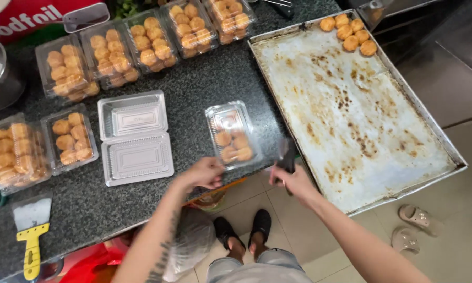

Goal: The person picks up baked goods from a metal tray and places them into plastic containers, closes the containers, and then moves the tray to a metal rack.

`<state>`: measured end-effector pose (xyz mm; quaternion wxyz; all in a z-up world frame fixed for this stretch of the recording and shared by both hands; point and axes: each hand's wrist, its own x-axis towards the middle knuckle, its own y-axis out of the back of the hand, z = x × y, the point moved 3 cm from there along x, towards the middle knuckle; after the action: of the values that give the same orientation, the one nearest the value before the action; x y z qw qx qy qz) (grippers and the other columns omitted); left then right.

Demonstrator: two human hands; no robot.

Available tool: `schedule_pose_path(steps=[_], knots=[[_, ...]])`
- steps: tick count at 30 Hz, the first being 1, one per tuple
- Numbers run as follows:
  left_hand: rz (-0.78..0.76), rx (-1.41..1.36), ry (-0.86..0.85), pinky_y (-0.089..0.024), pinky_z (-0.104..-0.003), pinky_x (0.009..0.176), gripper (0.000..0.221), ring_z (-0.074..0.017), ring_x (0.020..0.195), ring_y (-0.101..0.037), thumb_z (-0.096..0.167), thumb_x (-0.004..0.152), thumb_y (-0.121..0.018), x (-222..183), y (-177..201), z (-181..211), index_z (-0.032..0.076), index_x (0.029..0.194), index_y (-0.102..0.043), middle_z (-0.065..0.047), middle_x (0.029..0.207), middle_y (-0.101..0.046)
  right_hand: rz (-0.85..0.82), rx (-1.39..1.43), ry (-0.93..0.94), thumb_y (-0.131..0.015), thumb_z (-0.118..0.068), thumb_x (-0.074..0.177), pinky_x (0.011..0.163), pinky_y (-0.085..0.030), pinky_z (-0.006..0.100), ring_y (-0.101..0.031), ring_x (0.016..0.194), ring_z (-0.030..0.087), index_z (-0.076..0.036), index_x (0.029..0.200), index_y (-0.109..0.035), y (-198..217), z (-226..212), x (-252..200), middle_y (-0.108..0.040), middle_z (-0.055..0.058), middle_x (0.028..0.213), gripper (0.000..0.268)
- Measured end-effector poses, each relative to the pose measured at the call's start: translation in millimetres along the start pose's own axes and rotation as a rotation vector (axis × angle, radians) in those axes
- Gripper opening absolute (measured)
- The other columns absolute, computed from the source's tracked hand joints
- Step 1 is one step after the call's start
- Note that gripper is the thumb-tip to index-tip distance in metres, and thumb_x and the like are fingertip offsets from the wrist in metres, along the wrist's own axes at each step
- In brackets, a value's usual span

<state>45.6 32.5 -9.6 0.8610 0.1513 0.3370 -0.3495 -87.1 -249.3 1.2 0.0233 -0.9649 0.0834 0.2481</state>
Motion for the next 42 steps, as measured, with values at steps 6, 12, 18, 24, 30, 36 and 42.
schedule_pose_path(steps=[6, 12, 18, 24, 30, 36, 42], knots=[[0.171, 1.099, 0.020, -0.060, -0.042, 0.078, 0.026, -0.0272, 0.087, -0.072, 0.014, 0.082, -0.066, 3, 87, 16, 0.010, 0.103, -0.081, -0.009, 0.089, -0.072, -0.310, 0.351, 0.092, -0.055, -0.052, 0.115, 0.069, -0.067, 0.043, -0.079, 0.072, 0.029, -0.026, 0.161, -0.045, 27, -24, 26, -0.072, 0.009, 0.079, 0.054], [0.802, 1.050, -0.409, -0.052, -0.049, 0.103, 0.048, -0.0350, 0.131, -0.055, 0.022, 0.089, -0.064, -51, 31, 112, 0.005, 0.134, -0.061, -0.017, 0.136, -0.059, -0.174, 0.290, -0.019, -0.065, -0.014, 0.088, 0.095, -0.061, 0.039, -0.069, 0.119, 0.028, -0.023, 0.155, -0.030, 1, -105, 5, -0.071, 0.011, 0.128, 0.077], [0.750, 1.122, -0.617, -0.028, -0.064, 0.112, 0.059, -0.0390, 0.143, -0.036, 0.043, 0.096, -0.058, -10, -23, 104, 0.012, 0.144, -0.050, -0.019, 0.154, -0.042, 0.084, 0.006, -0.071, -0.057, -0.039, 0.102, 0.077, -0.055, 0.043, -0.054, 0.087, 0.018, -0.016, 0.143, -0.063, -1, -107, 6, -0.052, 0.007, 0.098, 0.047], [0.476, 1.242, -0.684, -0.016, -0.066, 0.115, 0.058, -0.0347, 0.148, -0.031, 0.032, 0.088, -0.059, -33, -30, 117, 0.021, 0.145, -0.050, -0.010, 0.157, -0.040, -0.002, -0.138, 0.219, -0.061, -0.047, 0.103, 0.070, -0.052, 0.027, -0.064, 0.081, 0.012, -0.002, 0.097, -0.071, 18, -70, 21, -0.073, 0.004, 0.087, 0.046], [0.353, 1.134, -0.700, -0.021, -0.063, 0.119, 0.035, -0.0320, 0.142, -0.045, 0.032, 0.089, -0.063, -31, -27, 135, 0.014, 0.118, -0.069, -0.008, 0.140, -0.062, 0.085, -0.243, -0.053, -0.041, -0.063, 0.100, 0.055, -0.053, 0.033, -0.064, 0.051, 0.017, -0.002, 0.083, -0.071, 14, -70, 0, -0.066, 0.010, 0.061, 0.070], [0.311, 0.998, -0.570, -0.035, -0.056, 0.114, 0.029, -0.0320, 0.123, -0.061, 0.031, 0.098, -0.054, 37, -49, 137, 0.018, 0.112, -0.077, -0.011, 0.118, -0.072, 0.007, -0.133, -0.047, -0.033, -0.069, 0.098, 0.058, -0.057, 0.032, -0.069, 0.056, 0.017, 0.000, 0.087, -0.069, -5, -28, 1, -0.071, 0.007, 0.067, 0.079], [0.143, 1.020, -0.257, -0.035, -0.052, 0.114, 0.029, -0.0322, 0.116, -0.066, 0.031, 0.092, -0.058, 60, -51, 134, 0.020, 0.108, -0.080, -0.013, 0.115, -0.074, 0.111, -0.379, -0.087, -0.031, -0.069, 0.097, 0.055, -0.055, 0.032, -0.068, 0.054, 0.016, -0.003, 0.084, -0.074, -2, -17, -14, -0.069, 0.010, 0.061, 0.080]])
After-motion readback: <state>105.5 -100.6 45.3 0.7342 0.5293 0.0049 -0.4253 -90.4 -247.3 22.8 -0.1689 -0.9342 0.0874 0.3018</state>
